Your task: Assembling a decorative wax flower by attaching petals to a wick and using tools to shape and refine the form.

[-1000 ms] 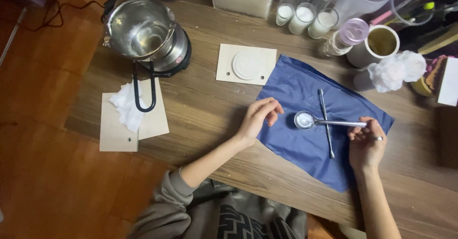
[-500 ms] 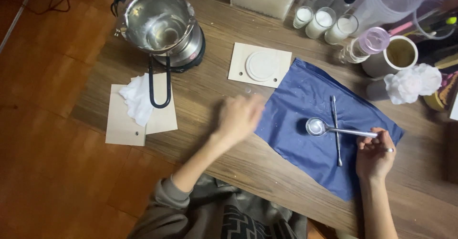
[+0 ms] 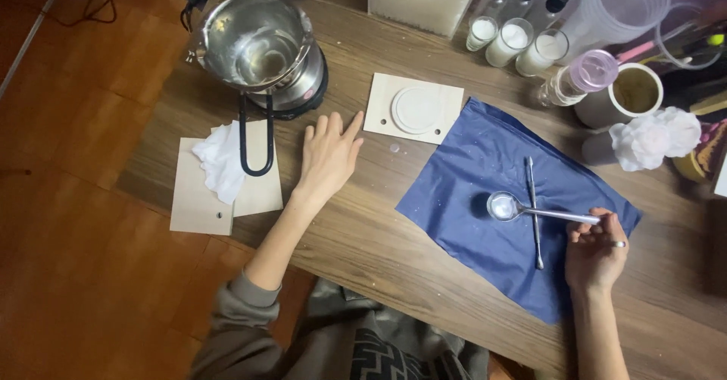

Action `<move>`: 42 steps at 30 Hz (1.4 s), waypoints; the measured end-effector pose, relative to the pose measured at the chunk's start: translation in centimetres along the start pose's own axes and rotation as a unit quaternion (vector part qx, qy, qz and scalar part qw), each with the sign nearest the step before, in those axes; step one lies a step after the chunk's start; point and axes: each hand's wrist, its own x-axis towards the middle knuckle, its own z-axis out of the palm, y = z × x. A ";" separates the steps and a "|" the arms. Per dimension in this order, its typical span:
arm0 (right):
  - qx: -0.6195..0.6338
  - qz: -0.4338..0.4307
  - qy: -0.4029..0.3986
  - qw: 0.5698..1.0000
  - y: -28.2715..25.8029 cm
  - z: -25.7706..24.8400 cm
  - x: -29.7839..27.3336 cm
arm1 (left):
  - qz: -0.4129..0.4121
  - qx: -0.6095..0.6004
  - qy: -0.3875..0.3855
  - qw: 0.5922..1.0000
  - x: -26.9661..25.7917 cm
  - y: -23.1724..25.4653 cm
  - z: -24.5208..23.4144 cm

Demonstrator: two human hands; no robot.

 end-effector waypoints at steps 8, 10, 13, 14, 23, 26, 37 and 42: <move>-0.004 -0.009 -0.007 1.000 0.1 -0.1 -0.1 | 0.036 0.047 0.016 0.998 -0.2 -0.3 -0.2; -0.005 -0.010 -0.011 1.000 0.2 -0.3 0.0 | 0.041 0.049 0.015 0.998 -0.2 -0.3 -0.3; -0.003 -0.006 0.008 1.000 0.4 -0.7 0.3 | 0.051 0.052 0.016 0.997 -0.1 -0.2 -0.2; -0.004 -0.005 0.001 1.000 0.3 -0.6 0.3 | 0.051 0.049 0.015 0.997 -0.2 -0.2 -0.1; -0.006 -0.012 -0.017 1.000 0.3 -0.5 0.1 | 0.058 0.057 0.003 0.997 -0.2 -0.2 -0.4; -0.009 -0.016 -0.020 1.000 0.1 -0.1 -0.1 | 0.061 0.060 0.003 0.996 -0.2 -0.2 -0.3; -0.003 -0.020 -0.027 0.999 0.3 -0.4 0.1 | 0.071 0.091 0.009 0.993 -0.5 0.1 -0.5; -0.012 -0.024 -0.037 0.999 0.1 -0.2 -0.1 | 0.069 0.092 0.003 0.993 -0.7 0.3 -0.5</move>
